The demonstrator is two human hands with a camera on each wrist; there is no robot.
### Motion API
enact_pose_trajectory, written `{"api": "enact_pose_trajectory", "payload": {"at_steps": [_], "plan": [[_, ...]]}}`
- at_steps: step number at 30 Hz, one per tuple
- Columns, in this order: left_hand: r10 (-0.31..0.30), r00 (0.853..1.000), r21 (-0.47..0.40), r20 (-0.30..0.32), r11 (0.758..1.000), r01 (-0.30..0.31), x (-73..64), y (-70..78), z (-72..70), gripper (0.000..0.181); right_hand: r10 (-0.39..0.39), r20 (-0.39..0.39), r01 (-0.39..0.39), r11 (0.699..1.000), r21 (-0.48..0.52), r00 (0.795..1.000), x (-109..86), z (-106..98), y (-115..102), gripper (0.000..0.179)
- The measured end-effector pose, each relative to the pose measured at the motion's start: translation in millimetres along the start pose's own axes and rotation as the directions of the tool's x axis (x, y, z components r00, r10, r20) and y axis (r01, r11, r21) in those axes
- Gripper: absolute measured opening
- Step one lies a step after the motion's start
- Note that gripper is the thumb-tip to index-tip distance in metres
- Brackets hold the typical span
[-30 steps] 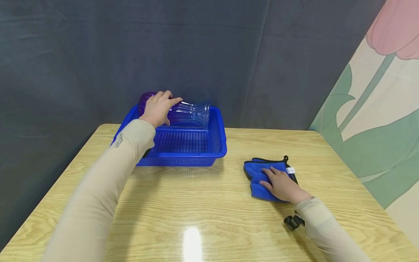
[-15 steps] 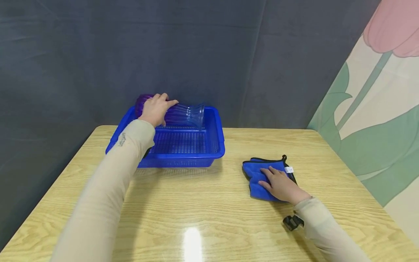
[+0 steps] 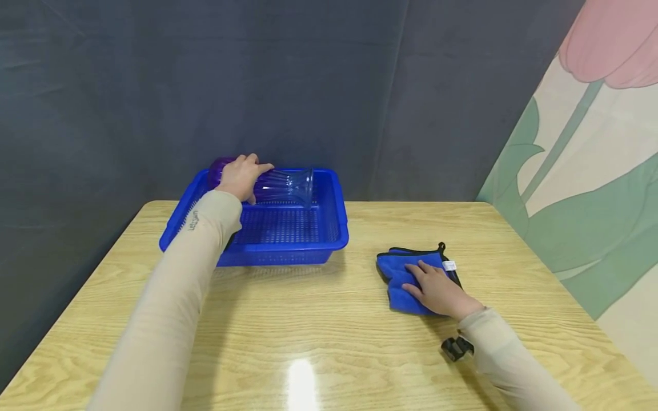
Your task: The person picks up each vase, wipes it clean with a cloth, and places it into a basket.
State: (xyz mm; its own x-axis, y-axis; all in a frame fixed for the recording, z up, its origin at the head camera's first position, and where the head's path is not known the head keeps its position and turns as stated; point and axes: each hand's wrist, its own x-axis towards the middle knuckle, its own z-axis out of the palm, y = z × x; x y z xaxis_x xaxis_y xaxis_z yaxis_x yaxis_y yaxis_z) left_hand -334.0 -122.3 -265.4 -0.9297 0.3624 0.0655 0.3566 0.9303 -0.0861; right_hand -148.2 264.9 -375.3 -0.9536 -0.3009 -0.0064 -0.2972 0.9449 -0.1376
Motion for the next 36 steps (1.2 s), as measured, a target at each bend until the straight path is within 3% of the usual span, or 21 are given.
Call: {"api": "enact_pose_trajectory", "payload": {"at_steps": [9,17,27,36], "plan": [[-0.013,0.999,-0.015,0.042,1.000,0.014,4.4,-1.6,3.5,0.092,0.004,0.003,-0.004,1.000,0.002,1.000,-1.6,-0.4,-2.1,0.050],[0.013,0.998,-0.022,0.064,1.000,-0.012,8.7,-6.4,10.0,0.092,0.006,0.008,-0.006,1.000,0.003,1.000,-0.3,0.3,-2.0,0.050],[0.014,0.999,-0.046,0.051,0.999,-0.012,10.7,-8.5,12.8,0.092,0.008,0.019,-0.008,1.000,0.002,1.000,2.7,1.9,-2.9,0.051],[0.026,0.997,-0.035,0.076,0.999,-0.023,6.4,-6.0,29.3,0.090,0.000,0.020,0.000,1.000,-0.006,1.000,2.9,3.5,-4.4,0.050]]}}
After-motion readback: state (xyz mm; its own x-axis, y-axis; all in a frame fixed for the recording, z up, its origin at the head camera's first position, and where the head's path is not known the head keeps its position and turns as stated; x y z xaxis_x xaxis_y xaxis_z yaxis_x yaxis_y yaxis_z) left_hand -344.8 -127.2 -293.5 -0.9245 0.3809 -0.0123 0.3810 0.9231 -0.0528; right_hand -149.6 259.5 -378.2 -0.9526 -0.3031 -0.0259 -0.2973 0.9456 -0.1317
